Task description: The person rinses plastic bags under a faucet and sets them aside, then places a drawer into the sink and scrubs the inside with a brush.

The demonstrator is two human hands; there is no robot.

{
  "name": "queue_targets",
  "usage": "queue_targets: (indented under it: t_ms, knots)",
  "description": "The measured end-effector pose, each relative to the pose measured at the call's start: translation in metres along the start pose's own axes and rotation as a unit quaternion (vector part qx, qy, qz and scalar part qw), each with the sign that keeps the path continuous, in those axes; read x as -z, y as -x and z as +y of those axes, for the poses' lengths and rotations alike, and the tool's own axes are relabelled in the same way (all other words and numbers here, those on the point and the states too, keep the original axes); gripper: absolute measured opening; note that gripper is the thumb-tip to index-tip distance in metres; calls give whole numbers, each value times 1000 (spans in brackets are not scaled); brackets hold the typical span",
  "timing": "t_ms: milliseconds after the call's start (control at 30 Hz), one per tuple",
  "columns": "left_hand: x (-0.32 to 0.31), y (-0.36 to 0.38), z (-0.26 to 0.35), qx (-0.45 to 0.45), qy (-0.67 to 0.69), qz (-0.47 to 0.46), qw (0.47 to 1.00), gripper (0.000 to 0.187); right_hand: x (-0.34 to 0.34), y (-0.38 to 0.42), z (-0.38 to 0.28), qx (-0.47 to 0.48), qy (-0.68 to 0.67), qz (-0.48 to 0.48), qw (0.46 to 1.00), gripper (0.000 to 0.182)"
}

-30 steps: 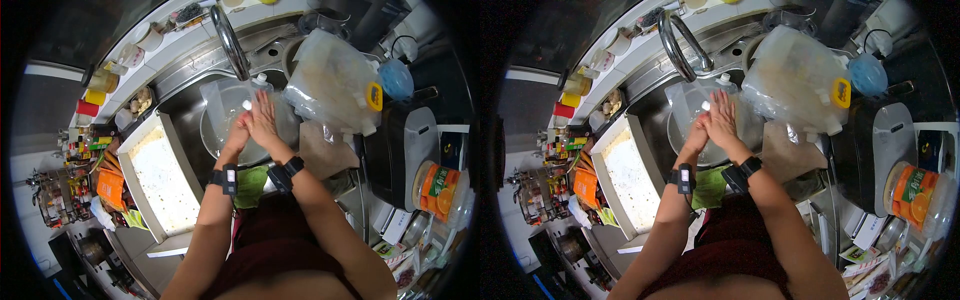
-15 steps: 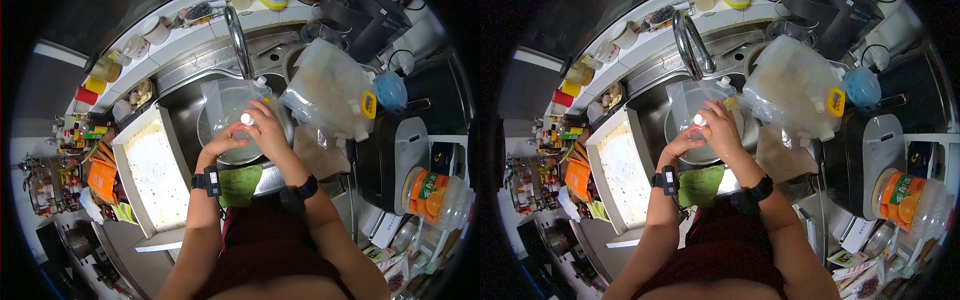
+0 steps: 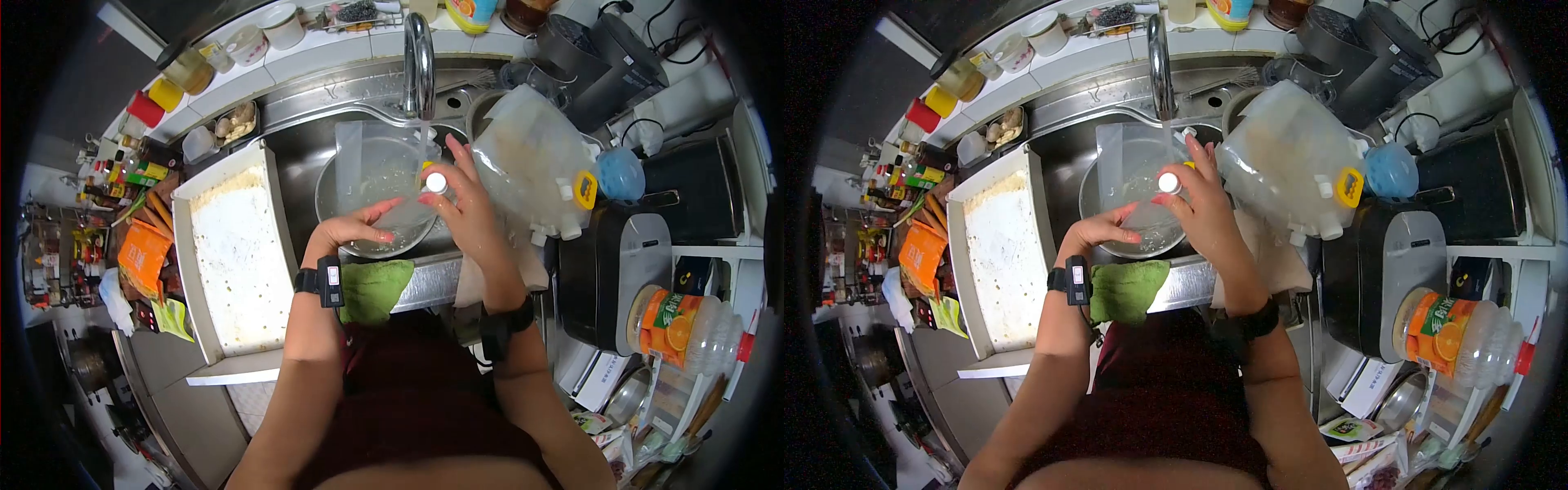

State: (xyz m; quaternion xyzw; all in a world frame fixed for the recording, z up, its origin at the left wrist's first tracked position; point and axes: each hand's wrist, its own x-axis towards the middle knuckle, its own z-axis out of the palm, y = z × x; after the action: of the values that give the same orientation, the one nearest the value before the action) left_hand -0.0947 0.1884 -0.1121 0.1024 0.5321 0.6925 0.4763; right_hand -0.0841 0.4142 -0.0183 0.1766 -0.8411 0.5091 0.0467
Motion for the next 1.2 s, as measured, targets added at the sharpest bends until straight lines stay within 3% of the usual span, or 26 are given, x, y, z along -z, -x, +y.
queue_targets:
  t_ms: [133,167,300,367,500,600,633,667,733,933,1033,1133,1200]
  knots:
    - [-6,5,3,9,-43,-8,999,87,3,5,-4,-30,-7,-27,999,24]
    - [-6,5,2,50,-123,-8,991,89,3,7,-5,-24,-3,-34,999,24]
    - [22,1,-15,225,-426,27,876,100,10,13,-22,1,40,-75,996,26]
    - [20,3,-18,277,-487,57,826,103,18,16,-30,22,45,-94,994,27]
    - [3,12,11,273,-490,88,823,103,44,21,-47,57,76,-108,990,28]
    - [-4,12,18,264,-462,85,842,98,79,22,-72,56,10,-98,993,30]
    - [0,9,15,260,-462,82,844,97,93,22,-79,63,70,-74,993,31]
    - [4,6,12,257,-461,79,846,97,105,24,-84,-4,-17,-35,999,31]
    - [11,-3,1,220,-479,108,843,92,129,23,-92,-19,-71,48,996,29]
    - [8,-10,-1,200,-465,169,845,82,193,3,-57,58,6,261,964,31]
    - [18,-16,-13,191,-474,184,839,78,205,-5,-32,26,11,354,935,26]
    - [27,-24,-25,179,-475,209,836,75,187,-12,9,73,91,374,920,26]
    - [27,-29,-29,172,-466,222,839,73,176,-4,62,59,278,301,910,30]
